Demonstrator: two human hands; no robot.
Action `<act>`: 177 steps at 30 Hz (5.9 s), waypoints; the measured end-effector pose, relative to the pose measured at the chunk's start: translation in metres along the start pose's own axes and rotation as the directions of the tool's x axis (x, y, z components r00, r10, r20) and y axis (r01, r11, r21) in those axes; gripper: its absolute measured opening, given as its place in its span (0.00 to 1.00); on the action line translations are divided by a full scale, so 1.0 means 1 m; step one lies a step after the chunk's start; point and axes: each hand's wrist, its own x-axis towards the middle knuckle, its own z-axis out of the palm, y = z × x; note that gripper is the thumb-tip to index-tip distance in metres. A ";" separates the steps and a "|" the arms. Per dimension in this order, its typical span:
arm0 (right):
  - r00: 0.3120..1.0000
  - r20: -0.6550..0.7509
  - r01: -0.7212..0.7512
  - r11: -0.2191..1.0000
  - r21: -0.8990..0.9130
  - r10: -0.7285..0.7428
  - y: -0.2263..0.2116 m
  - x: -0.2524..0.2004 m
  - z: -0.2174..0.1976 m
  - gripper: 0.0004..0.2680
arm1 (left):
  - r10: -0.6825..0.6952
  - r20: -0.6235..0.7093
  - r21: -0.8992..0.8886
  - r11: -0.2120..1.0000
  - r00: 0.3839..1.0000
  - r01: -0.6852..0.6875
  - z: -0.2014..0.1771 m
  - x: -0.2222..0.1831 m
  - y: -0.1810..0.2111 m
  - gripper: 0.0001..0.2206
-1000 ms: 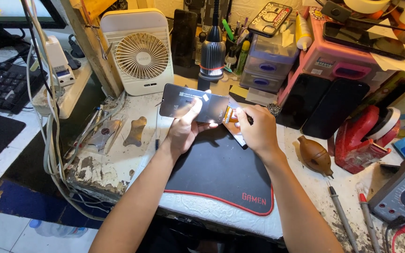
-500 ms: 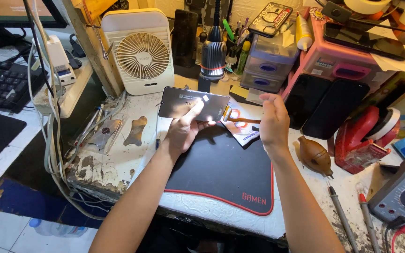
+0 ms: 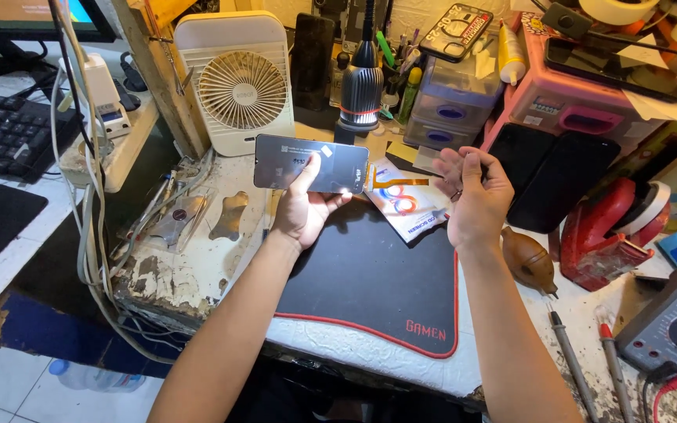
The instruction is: Preparing a replacement mobile phone screen by peeling off protective plastic films and inspecting the flex cables.
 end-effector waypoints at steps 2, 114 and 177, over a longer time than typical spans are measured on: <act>0.999 0.035 0.002 1.000 0.017 -0.002 0.000 -0.001 -0.001 0.06 | -0.004 -0.010 -0.006 1.000 1.000 0.004 -0.001 0.001 0.000 0.14; 0.953 -0.144 -0.297 0.914 -0.277 0.267 -0.004 -0.189 -0.078 0.25 | -0.066 0.093 0.008 0.998 0.993 0.065 0.000 -0.020 0.021 0.26; 0.946 -0.139 -0.308 0.946 -0.106 0.292 -0.032 -0.183 -0.069 0.11 | -0.053 -0.038 0.056 0.997 0.998 0.055 0.019 -0.025 0.016 0.20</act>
